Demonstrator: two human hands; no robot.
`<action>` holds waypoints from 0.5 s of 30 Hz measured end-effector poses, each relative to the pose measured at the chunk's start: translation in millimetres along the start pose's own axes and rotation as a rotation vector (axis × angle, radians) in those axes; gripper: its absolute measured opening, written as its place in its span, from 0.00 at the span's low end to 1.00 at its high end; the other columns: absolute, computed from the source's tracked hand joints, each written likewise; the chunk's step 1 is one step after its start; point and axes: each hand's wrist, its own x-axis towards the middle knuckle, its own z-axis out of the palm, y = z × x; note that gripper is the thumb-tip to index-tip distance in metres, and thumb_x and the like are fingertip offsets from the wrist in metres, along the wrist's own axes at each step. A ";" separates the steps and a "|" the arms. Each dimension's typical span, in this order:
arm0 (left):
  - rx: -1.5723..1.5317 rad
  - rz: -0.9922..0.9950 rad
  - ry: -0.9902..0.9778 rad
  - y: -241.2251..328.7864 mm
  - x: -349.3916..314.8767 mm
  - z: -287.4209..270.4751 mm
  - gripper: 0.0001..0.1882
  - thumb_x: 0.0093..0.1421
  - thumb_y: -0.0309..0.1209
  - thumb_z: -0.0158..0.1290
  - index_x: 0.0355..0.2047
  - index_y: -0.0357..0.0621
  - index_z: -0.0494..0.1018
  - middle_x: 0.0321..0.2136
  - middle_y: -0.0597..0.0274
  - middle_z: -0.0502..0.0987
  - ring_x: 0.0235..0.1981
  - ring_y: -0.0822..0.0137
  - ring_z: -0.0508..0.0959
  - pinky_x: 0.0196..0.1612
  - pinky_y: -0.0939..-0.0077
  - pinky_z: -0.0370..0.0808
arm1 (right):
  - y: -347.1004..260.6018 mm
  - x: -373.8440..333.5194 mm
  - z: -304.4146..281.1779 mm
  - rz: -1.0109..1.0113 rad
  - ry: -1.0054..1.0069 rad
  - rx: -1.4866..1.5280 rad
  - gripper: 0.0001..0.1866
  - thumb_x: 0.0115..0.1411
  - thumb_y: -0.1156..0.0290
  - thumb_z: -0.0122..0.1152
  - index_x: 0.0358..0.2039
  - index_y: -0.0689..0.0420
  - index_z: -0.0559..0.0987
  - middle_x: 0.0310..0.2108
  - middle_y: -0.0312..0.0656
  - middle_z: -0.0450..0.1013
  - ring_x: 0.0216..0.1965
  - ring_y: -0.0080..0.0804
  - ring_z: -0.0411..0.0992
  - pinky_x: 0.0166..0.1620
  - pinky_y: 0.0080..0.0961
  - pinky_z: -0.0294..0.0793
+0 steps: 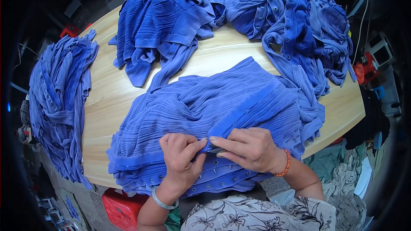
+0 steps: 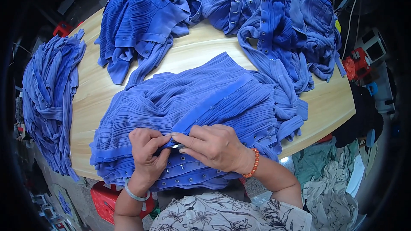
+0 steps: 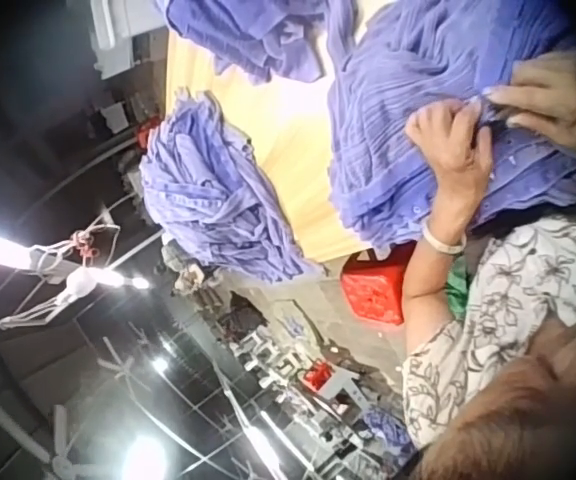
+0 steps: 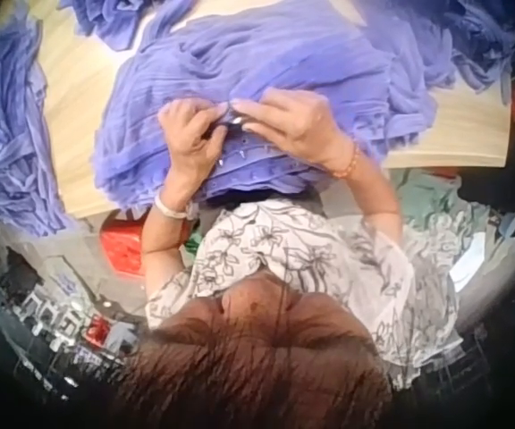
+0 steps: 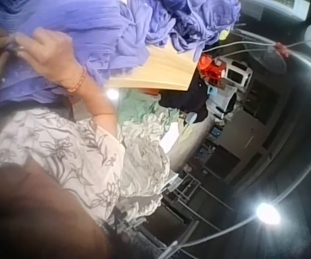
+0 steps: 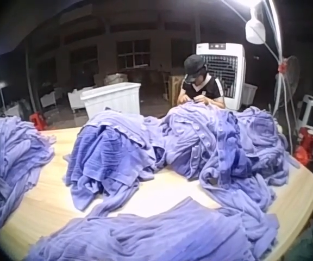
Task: Processing blue fabric panels with hooks using a small hand tool to trim or separate them.
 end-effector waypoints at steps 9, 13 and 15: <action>0.083 0.067 0.048 -0.5 -2.6 3.9 0.21 0.38 0.23 0.64 0.38 0.47 0.82 0.30 0.68 0.74 0.34 0.64 0.73 0.45 0.62 0.60 | -1.5 0.9 1.9 -0.028 0.010 -0.024 0.23 0.54 0.66 0.73 0.52 0.47 0.83 0.23 0.31 0.71 0.20 0.26 0.71 0.23 0.24 0.68; 0.058 0.050 0.054 -0.8 -2.3 5.3 0.21 0.37 0.23 0.64 0.37 0.46 0.82 0.29 0.68 0.74 0.33 0.64 0.73 0.44 0.62 0.60 | -0.7 0.1 1.2 -0.036 -0.006 -0.032 0.23 0.54 0.66 0.72 0.52 0.47 0.83 0.24 0.31 0.72 0.20 0.25 0.71 0.23 0.23 0.68; 0.056 0.046 0.056 -0.6 -1.9 5.8 0.21 0.37 0.22 0.64 0.36 0.46 0.82 0.29 0.68 0.74 0.33 0.65 0.73 0.44 0.62 0.60 | 0.3 -0.5 1.2 -0.036 -0.008 -0.029 0.23 0.54 0.66 0.72 0.52 0.47 0.83 0.24 0.31 0.72 0.20 0.25 0.71 0.23 0.24 0.68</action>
